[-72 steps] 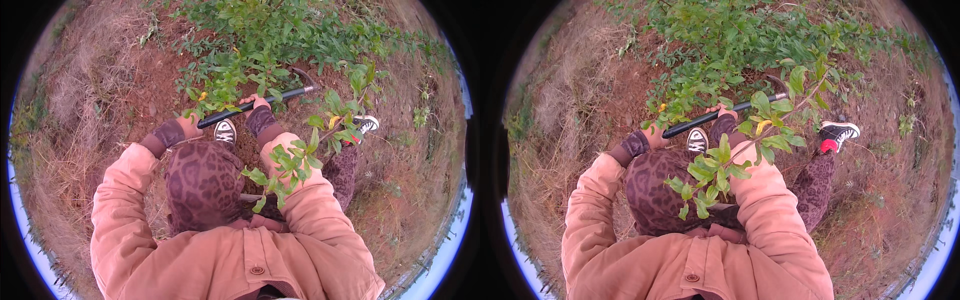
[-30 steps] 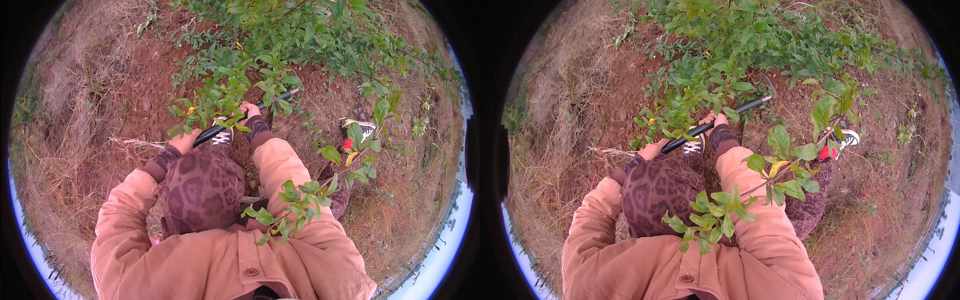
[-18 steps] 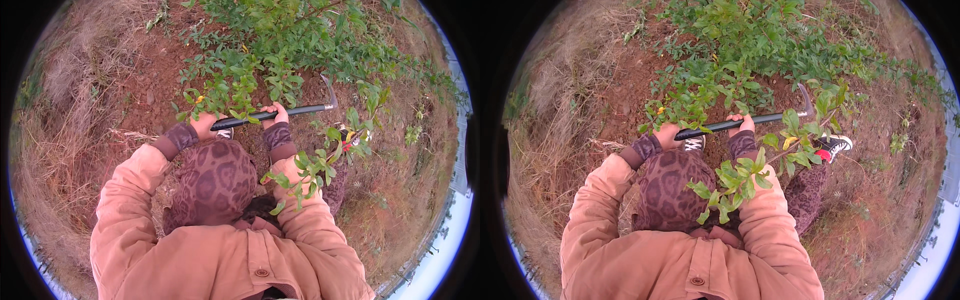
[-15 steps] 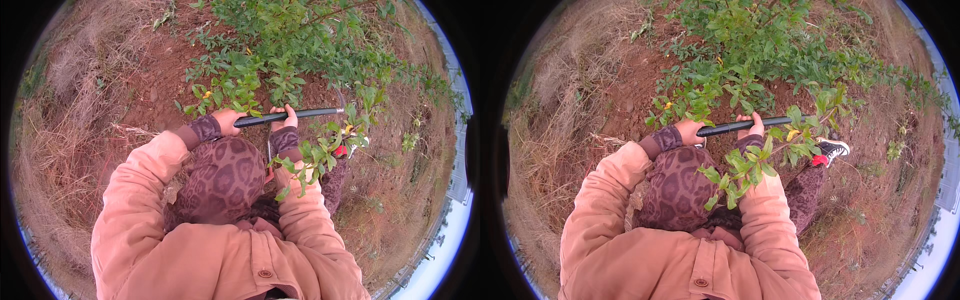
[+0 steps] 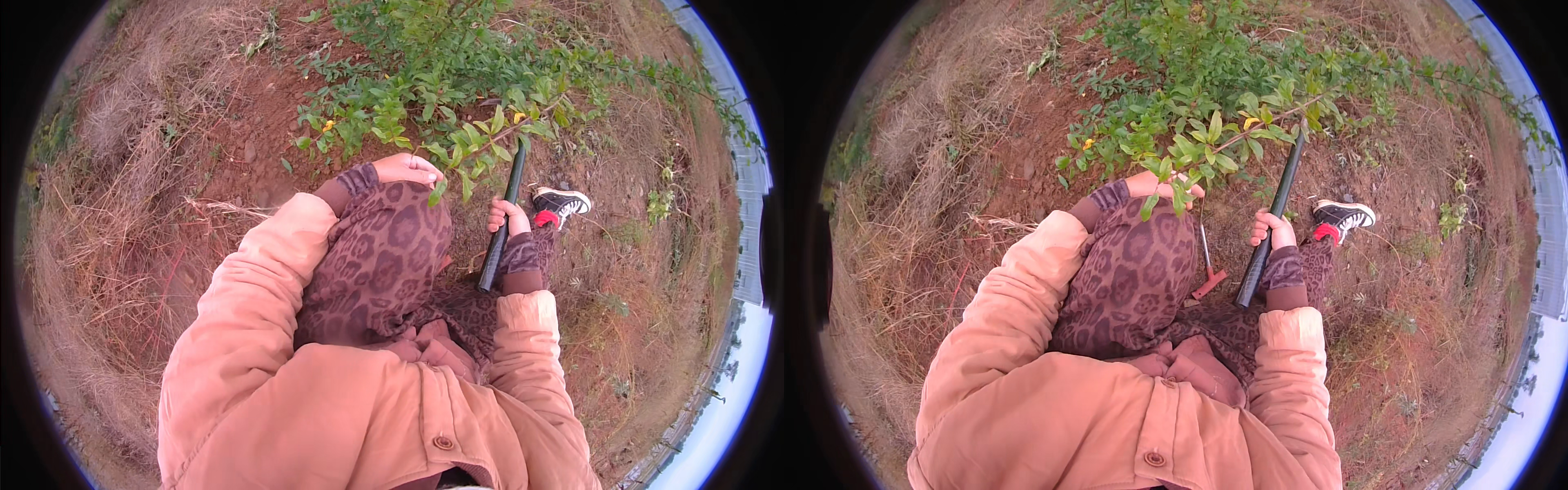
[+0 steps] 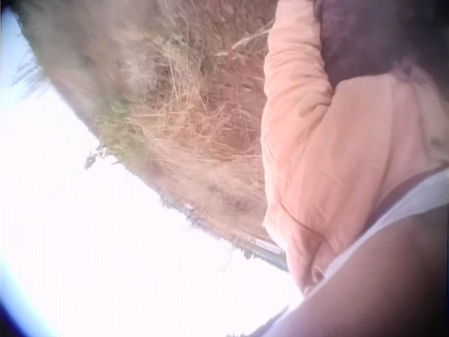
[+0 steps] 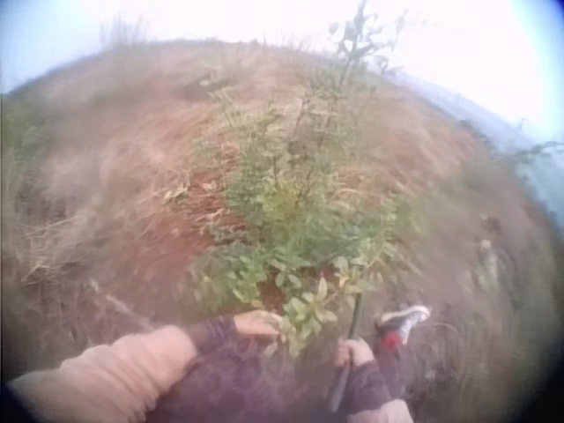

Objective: The person uses a long-handled hoe to scrape and loosen soil around a small shrub, then switches to a hand trowel to remove weeds by hand. The person repeatedly clears the base of the shrub and nearby soil, pulling out weeds and placing them aside.

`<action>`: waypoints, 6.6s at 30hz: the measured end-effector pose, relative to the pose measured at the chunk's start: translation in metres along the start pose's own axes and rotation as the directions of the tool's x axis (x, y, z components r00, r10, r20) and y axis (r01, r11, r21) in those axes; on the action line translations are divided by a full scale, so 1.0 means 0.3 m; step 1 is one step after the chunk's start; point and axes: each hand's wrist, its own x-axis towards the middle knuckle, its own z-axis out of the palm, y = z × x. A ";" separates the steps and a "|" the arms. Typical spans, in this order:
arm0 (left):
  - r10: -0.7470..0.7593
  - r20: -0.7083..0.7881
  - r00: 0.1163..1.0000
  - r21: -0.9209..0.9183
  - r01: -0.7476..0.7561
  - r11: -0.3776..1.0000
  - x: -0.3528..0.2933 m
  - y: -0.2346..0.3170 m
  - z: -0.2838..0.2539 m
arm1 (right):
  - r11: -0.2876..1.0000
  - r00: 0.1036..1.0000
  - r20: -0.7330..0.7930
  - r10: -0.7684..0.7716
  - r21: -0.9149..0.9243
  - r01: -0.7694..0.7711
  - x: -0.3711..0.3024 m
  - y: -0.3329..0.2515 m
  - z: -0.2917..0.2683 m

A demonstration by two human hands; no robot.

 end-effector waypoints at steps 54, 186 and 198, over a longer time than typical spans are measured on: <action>-0.217 -0.444 0.869 -0.163 0.160 0.974 -0.215 0.175 0.033 | 0.799 0.949 -0.225 -0.220 -0.600 0.043 0.079 0.175 0.057; -0.663 -0.508 0.550 -0.583 0.347 0.735 0.246 -0.040 0.618 | 0.989 0.980 -0.152 0.127 -0.057 -0.137 0.068 0.055 0.153; 0.202 -0.803 0.560 0.454 0.357 0.816 0.269 0.011 0.524 | 0.952 0.951 -0.104 -0.290 0.068 0.298 0.153 -0.047 0.055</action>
